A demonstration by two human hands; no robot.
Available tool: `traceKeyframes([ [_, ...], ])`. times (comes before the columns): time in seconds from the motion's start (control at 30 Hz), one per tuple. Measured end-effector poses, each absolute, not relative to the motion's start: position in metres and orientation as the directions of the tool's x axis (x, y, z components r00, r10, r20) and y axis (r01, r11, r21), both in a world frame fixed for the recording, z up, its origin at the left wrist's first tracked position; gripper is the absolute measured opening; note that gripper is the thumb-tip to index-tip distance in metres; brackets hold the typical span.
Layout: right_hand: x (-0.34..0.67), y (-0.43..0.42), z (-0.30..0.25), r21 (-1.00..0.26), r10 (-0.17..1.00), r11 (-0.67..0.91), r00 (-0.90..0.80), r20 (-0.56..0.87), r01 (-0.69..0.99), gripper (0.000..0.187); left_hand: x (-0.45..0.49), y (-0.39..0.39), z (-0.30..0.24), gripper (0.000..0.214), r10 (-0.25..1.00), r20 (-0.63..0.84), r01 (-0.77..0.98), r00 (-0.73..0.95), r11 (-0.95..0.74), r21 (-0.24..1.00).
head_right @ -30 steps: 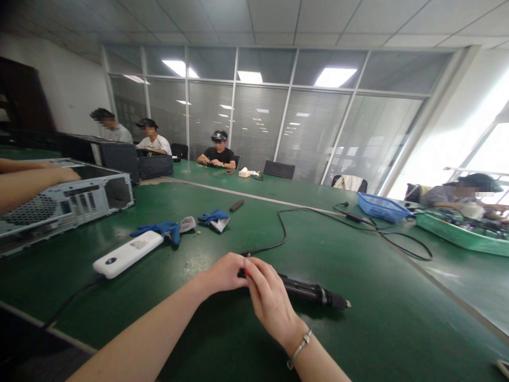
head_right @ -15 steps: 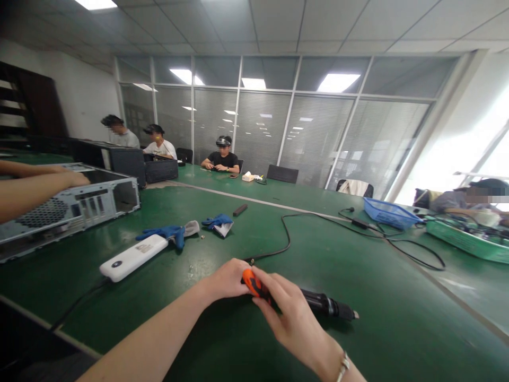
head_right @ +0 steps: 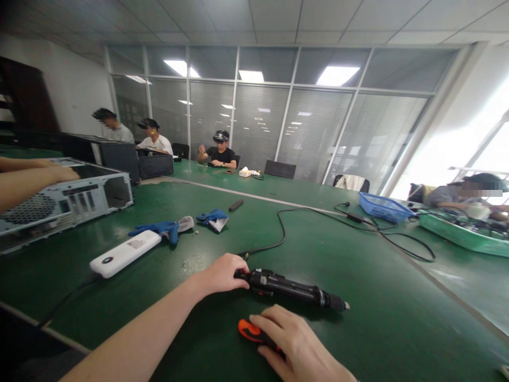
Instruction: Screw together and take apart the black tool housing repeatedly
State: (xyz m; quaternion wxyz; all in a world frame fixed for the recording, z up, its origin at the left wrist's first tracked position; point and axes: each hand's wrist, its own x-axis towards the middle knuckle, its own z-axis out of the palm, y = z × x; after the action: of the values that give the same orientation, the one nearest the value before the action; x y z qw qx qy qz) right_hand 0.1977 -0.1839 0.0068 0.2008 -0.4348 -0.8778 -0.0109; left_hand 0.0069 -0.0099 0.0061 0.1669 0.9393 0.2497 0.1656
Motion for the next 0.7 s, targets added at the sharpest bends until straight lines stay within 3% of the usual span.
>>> traceKeyframes([
  [0.13, 0.221, -0.174, 0.0, -0.183, 0.771, 0.549, -0.411, 0.487, 0.815, 0.044, 0.007, -0.011, 0.009, 0.029, 0.542, 0.209, 0.436, 0.814, -0.807, 0.398],
  [0.27, 0.264, -0.155, -0.006, -0.183, 0.774, 0.379, -0.202, 0.599, 0.907, 0.036, 0.006, -0.013, 0.011, 0.028, 0.545, 0.197, 0.435, 0.815, -0.8, 0.414],
  [0.37, 0.292, -0.148, -0.008, -0.168, 0.818, 0.318, -0.181, 0.546, 0.933, 0.035, 0.006, -0.013, 0.011, 0.028, 0.544, 0.208, 0.432, 0.813, -0.803, 0.411],
  [0.5, 0.306, -0.149, -0.011, -0.249, 0.895, 0.319, -0.204, 0.398, 0.914, 0.035, 0.005, -0.013, 0.011, 0.03, 0.541, 0.233, 0.42, 0.808, -0.806, 0.418],
  [0.7, 0.319, -0.142, -0.024, -0.264, 0.93, 0.186, -0.082, 0.359, 0.947, 0.037, 0.005, -0.012, 0.009, 0.042, 0.473, 0.406, 0.307, 0.782, -0.859, 0.409],
])
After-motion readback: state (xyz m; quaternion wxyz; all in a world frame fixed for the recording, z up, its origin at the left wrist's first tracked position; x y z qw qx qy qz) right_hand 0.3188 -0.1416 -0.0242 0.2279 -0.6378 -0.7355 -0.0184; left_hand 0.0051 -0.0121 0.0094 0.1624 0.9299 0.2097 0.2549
